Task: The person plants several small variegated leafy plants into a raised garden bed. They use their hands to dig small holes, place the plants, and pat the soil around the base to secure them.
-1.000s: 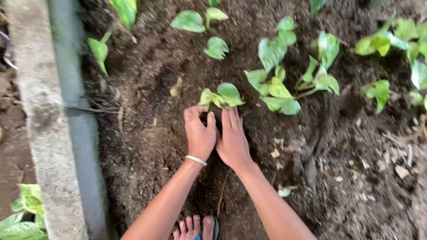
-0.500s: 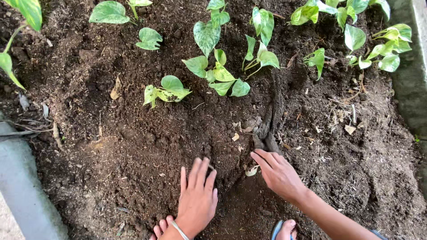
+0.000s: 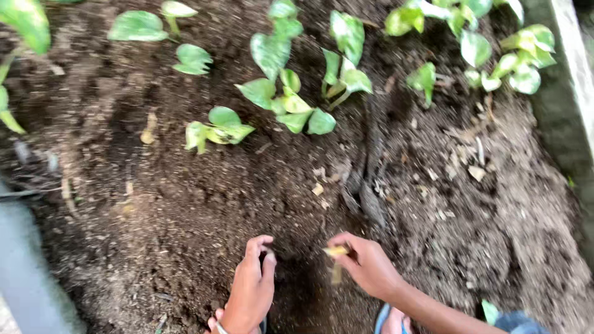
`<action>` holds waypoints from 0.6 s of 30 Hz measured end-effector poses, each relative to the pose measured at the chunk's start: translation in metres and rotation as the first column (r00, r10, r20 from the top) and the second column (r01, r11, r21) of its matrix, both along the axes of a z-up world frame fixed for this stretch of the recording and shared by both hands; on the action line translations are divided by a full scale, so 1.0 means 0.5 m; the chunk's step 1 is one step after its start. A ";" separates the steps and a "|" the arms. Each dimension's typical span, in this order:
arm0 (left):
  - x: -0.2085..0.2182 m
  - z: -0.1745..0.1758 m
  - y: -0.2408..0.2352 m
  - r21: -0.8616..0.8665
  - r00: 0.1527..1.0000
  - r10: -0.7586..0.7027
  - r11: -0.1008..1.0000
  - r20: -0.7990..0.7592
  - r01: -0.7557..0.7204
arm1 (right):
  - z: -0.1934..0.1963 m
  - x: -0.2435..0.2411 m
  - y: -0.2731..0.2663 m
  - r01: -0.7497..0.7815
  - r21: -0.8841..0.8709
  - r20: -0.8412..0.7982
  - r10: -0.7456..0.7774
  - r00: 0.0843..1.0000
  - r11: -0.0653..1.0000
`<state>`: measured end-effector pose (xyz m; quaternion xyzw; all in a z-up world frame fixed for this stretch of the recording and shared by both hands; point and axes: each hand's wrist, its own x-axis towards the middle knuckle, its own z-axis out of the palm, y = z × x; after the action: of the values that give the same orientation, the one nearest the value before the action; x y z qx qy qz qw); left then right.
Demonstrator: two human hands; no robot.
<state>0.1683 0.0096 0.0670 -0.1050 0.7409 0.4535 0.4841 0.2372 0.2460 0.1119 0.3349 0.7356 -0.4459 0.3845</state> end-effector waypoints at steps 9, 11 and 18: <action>0.014 0.009 0.079 0.306 0.569 0.262 0.635 0.779 -0.710 | 0.050 -0.077 -0.100 0.183 -0.036 -0.033 -0.184 0.982 0.983; 0.002 0.014 0.058 0.450 0.739 0.181 0.692 0.649 -0.565 | 0.068 -0.085 -0.015 0.245 -0.198 0.201 -0.206 0.958 0.949; 0.001 0.022 0.029 0.376 0.890 0.080 0.887 0.449 -0.270 | 0.124 0.009 0.496 -0.623 0.724 0.535 0.329 0.778 0.296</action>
<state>0.1686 0.0242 0.0779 -0.1593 0.4881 0.6143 0.5993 0.2417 0.4941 0.1738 0.3052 0.8562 0.1870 0.3727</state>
